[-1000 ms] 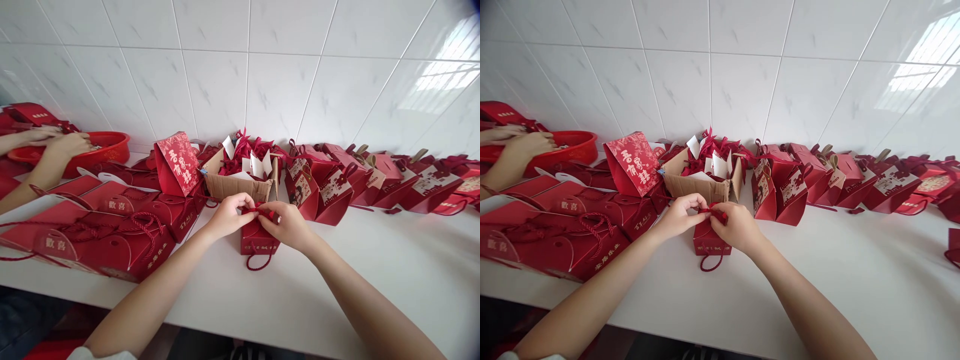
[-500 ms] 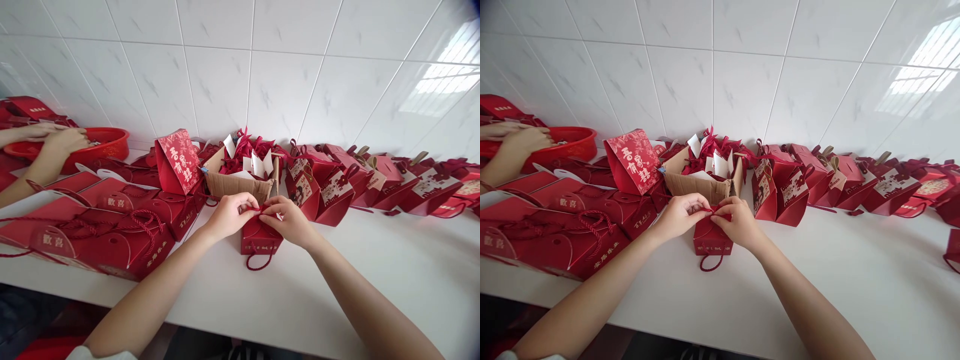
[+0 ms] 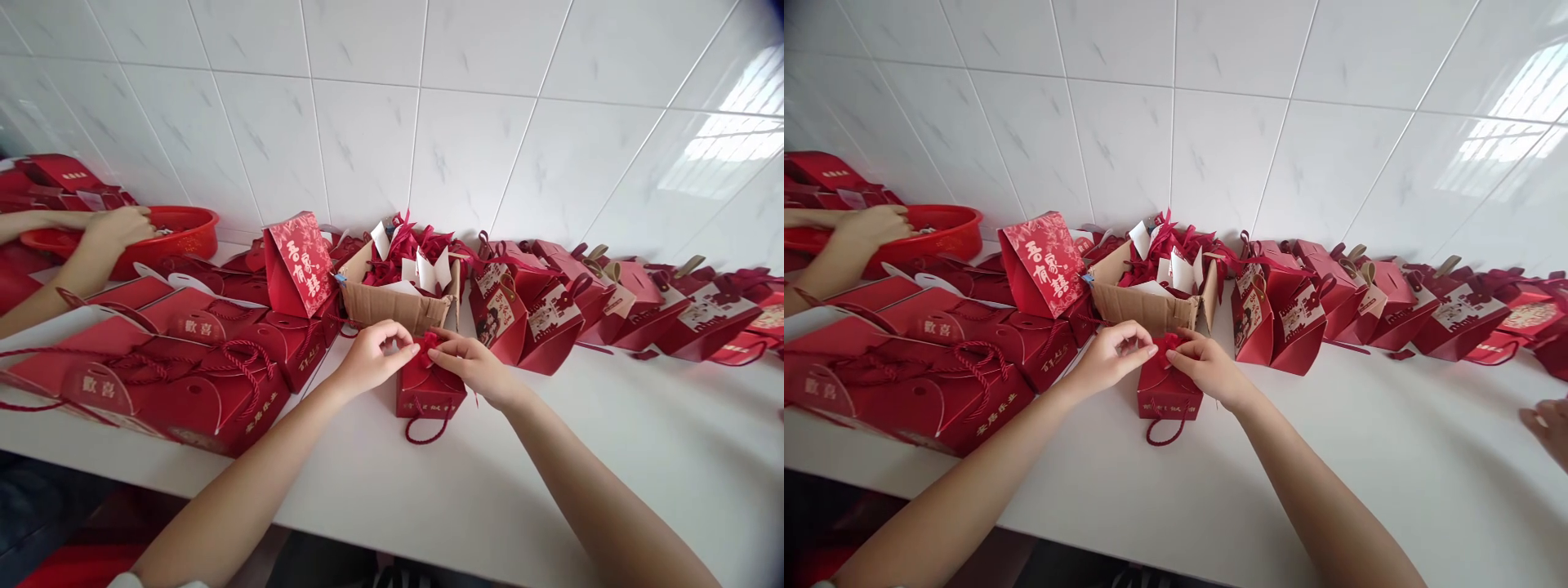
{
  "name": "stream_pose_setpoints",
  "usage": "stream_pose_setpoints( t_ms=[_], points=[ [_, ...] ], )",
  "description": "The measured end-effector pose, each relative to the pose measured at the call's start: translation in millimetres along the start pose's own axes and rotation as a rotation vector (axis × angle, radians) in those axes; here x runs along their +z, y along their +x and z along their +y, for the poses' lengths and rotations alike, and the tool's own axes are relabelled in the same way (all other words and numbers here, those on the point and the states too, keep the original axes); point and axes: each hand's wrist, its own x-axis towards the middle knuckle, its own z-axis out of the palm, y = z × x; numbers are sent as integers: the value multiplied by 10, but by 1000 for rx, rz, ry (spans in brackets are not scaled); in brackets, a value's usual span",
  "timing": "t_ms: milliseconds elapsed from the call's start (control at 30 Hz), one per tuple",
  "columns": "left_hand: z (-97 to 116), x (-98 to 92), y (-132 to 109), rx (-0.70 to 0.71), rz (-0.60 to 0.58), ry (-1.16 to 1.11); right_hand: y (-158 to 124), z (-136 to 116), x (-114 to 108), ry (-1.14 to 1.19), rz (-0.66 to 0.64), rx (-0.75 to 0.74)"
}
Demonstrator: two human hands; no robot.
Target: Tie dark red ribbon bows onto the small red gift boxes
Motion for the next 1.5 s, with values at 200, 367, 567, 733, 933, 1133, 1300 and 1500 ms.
stream_pose_setpoints(
  t_ms=[200,367,567,733,933,1133,1300,1500],
  points=[
    [31,-5,-51,-32,-136,-18,-22,-19,19,-73,3,-15],
    [24,-120,-41,-57,-208,-21,-125,-100,3,-174,-85,-57],
    [51,-272,-26,-86,-318,-52,-340,-260,-102,-493,-264,-132],
    [47,-268,-37,-76,-351,-51,-356,-277,-178,-509,-228,-220],
    [48,-235,-67,-61,-341,-95,-267,-215,-169,-604,-113,-277],
    [10,-200,-70,-85,-334,-139,-261,-231,-140,-717,-54,-348],
    [-3,-185,-65,-85,-348,-172,-384,-296,-233,-661,-108,-284],
    [2,-190,-65,-80,-355,-162,-478,-333,-346,-785,-169,-150]
  ],
)
